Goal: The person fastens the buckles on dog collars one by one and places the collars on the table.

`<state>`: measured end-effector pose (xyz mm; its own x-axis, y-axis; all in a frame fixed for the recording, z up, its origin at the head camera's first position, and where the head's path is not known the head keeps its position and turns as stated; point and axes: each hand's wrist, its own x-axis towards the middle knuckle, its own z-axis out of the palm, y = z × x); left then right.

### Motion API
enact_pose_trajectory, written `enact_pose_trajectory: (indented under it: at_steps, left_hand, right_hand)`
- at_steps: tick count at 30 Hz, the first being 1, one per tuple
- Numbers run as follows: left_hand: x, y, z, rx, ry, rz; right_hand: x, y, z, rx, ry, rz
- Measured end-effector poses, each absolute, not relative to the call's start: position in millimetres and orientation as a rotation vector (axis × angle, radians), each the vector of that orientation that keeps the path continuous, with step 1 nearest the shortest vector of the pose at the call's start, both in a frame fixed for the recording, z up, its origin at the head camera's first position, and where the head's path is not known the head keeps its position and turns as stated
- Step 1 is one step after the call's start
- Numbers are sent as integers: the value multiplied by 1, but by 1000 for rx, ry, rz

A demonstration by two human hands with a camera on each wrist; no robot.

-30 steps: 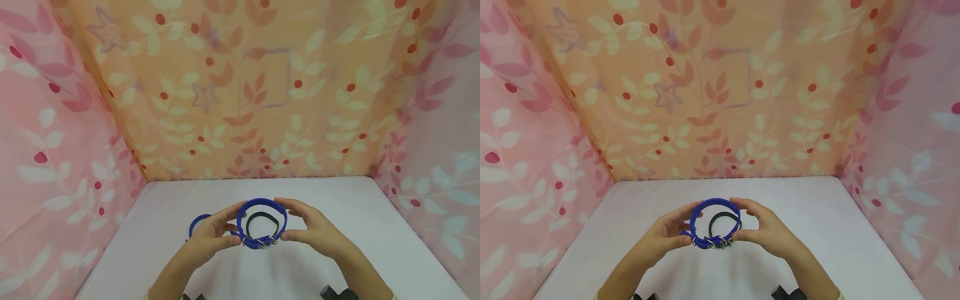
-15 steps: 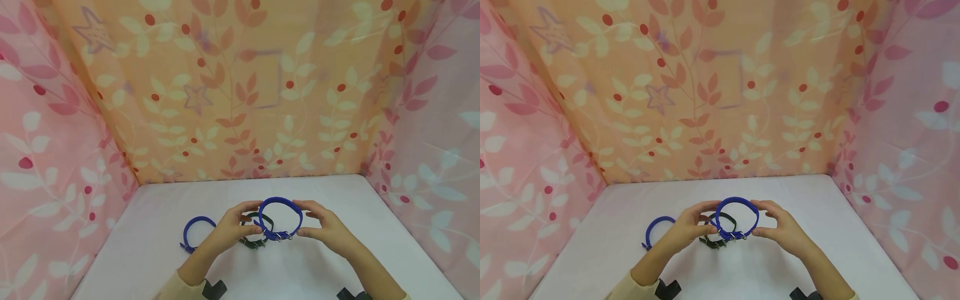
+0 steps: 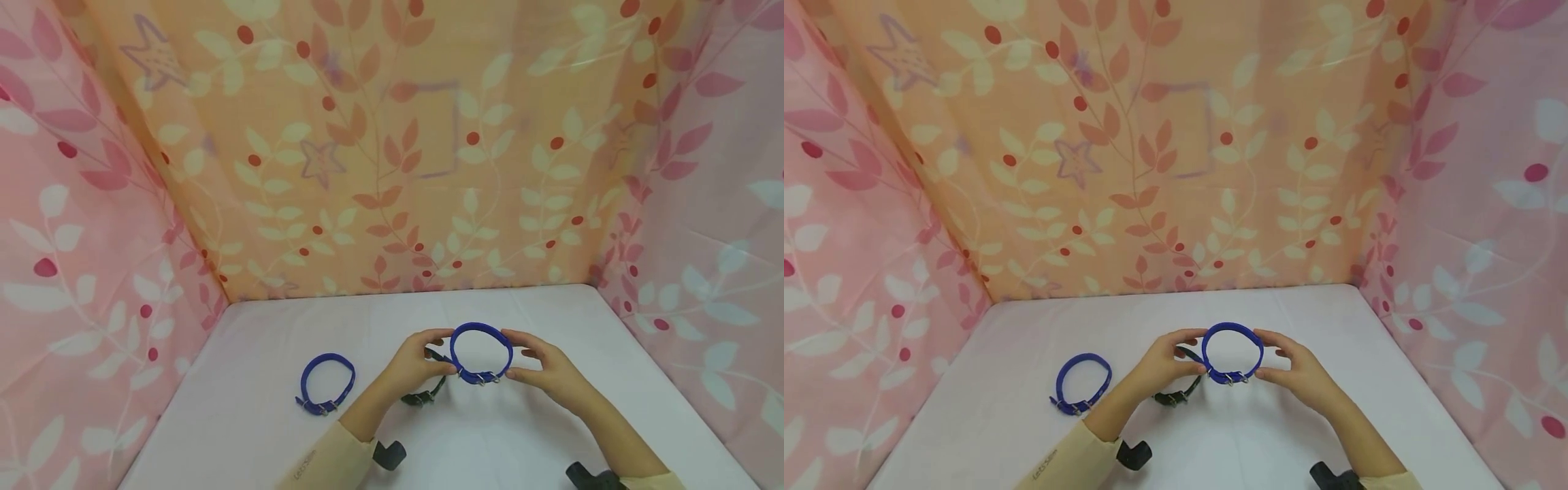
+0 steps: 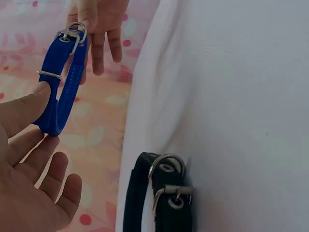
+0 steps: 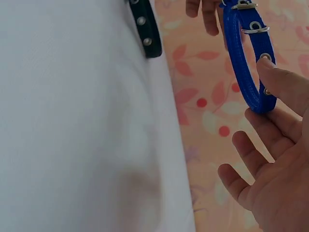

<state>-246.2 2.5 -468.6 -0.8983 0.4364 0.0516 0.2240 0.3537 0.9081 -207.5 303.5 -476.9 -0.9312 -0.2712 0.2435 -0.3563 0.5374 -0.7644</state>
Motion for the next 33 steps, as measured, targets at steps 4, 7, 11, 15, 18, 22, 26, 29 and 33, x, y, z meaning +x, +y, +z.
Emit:
enact_pose_trajectory:
  at_steps: [4, 7, 11, 15, 18, 22, 26, 29, 33]
  left_hand:
    - [-255, 17, -476, 580, 2464, 1520]
    - [-258, 28, -485, 535, 2473, 1512]
    - [-261, 40, -500, 484, 2474, 1518]
    - [-265, 48, -511, 479, 2537, 1490]
    - [-266, 52, -514, 500, 2583, 1465]
    - [-265, 53, -516, 509, 2607, 1437]
    - [-266, 53, -523, 503, 2616, 1423]
    - [-267, 54, -526, 505, 2632, 1393]
    - [-266, 57, -524, 492, 2667, 1328]
  right_hand:
    - [-212, 311, -485, 523, -2689, 1372]
    - [-215, 317, -489, 476, -2724, 1413]
    - [-219, 324, -492, 408, -2781, 1455]
    - [-225, 329, -498, 401, -2800, 1421]
    - [-228, 331, -503, 399, -2808, 1368]
    - [-232, 331, -509, 360, -2831, 1344]
    - [-235, 330, -516, 333, -2841, 1354]
    - [-235, 328, -520, 338, -2834, 1362]
    - [-237, 329, -524, 359, -2827, 1346]
